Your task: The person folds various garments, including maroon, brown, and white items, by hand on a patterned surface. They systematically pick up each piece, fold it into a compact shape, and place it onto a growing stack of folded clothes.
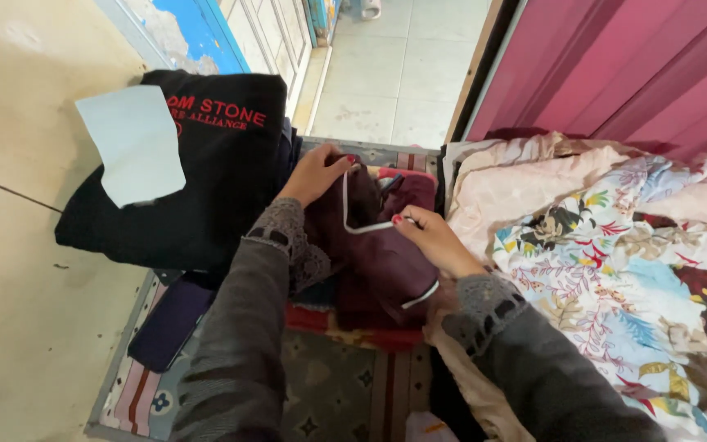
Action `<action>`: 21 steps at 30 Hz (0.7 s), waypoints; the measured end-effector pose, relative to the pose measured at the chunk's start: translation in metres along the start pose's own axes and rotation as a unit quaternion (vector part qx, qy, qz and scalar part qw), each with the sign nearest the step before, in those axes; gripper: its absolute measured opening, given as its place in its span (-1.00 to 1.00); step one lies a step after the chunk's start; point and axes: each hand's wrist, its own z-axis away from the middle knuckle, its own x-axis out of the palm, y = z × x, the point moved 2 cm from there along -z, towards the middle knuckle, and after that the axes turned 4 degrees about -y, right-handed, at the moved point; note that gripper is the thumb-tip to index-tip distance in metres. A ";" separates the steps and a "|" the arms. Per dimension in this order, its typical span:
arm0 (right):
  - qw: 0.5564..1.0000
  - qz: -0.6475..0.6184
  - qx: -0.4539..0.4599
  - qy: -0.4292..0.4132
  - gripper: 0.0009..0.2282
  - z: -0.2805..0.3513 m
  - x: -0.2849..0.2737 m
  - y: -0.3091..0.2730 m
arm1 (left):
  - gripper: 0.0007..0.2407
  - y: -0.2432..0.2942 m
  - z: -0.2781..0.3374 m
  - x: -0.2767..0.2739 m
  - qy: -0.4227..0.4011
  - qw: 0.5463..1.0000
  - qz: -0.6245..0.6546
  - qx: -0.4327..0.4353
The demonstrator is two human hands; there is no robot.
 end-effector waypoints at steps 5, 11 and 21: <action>0.990 0.101 0.008 0.096 -0.83 0.004 0.010 0.022 | -0.63 0.069 0.106 -0.018 0.184 0.968 -0.140 0.093; 0.993 0.015 0.000 0.120 -0.90 0.008 0.019 0.023 | -0.61 0.044 0.242 0.036 0.083 0.956 -0.280 -0.017; 0.975 -0.213 0.055 0.032 -0.96 -0.005 0.029 0.024 | -0.69 0.147 0.241 -0.062 0.066 0.985 -0.068 0.146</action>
